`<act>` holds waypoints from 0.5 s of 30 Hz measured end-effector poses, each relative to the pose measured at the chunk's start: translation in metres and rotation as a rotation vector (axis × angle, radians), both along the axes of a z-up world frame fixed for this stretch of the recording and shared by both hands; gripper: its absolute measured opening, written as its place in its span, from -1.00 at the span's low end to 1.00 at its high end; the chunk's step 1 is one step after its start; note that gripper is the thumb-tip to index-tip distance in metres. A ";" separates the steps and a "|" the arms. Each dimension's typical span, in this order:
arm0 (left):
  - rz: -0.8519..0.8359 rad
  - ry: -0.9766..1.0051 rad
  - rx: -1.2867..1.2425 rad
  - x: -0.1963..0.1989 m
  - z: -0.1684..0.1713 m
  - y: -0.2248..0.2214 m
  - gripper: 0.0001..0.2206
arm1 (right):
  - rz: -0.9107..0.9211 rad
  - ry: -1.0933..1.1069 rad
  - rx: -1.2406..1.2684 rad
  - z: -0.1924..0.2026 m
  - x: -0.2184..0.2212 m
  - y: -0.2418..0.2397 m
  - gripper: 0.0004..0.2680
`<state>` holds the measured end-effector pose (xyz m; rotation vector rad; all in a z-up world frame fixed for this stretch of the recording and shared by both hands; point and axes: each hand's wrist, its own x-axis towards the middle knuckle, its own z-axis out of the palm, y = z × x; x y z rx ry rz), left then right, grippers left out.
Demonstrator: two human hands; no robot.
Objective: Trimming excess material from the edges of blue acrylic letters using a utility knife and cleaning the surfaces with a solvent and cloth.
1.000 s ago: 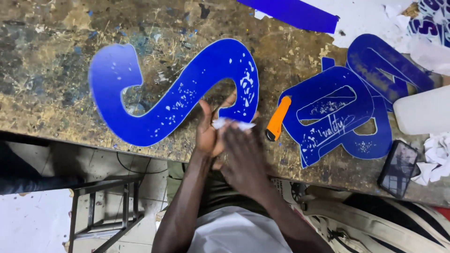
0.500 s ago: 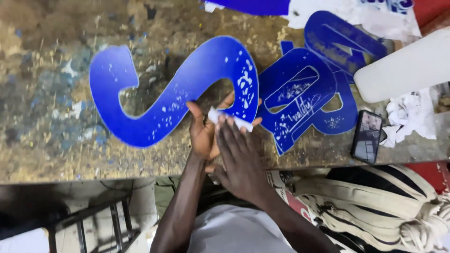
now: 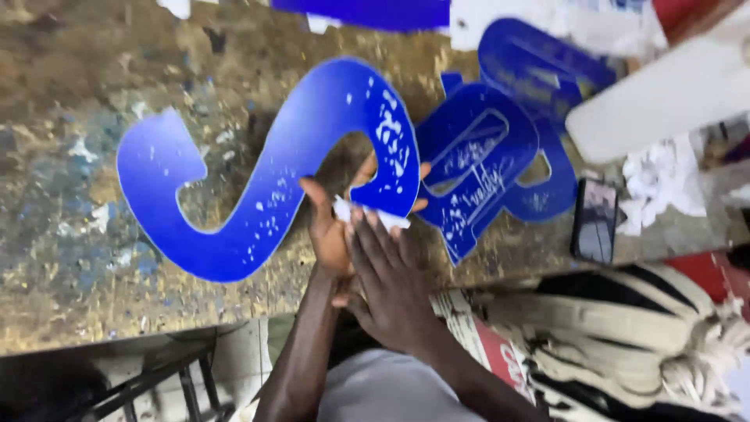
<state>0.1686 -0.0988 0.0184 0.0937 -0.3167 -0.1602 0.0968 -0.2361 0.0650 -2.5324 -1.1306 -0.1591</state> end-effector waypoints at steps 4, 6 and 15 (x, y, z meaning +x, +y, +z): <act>-0.082 0.103 -0.025 0.002 0.021 -0.005 0.11 | -0.098 -0.005 -0.101 -0.008 0.035 -0.004 -0.41; -0.375 -0.107 -0.373 0.011 -0.018 -0.003 -0.02 | -0.129 -0.289 0.034 0.005 0.053 -0.001 -0.36; 0.040 0.065 -0.085 0.009 0.038 -0.018 -0.36 | -0.097 -0.284 0.038 -0.014 0.046 -0.010 -0.39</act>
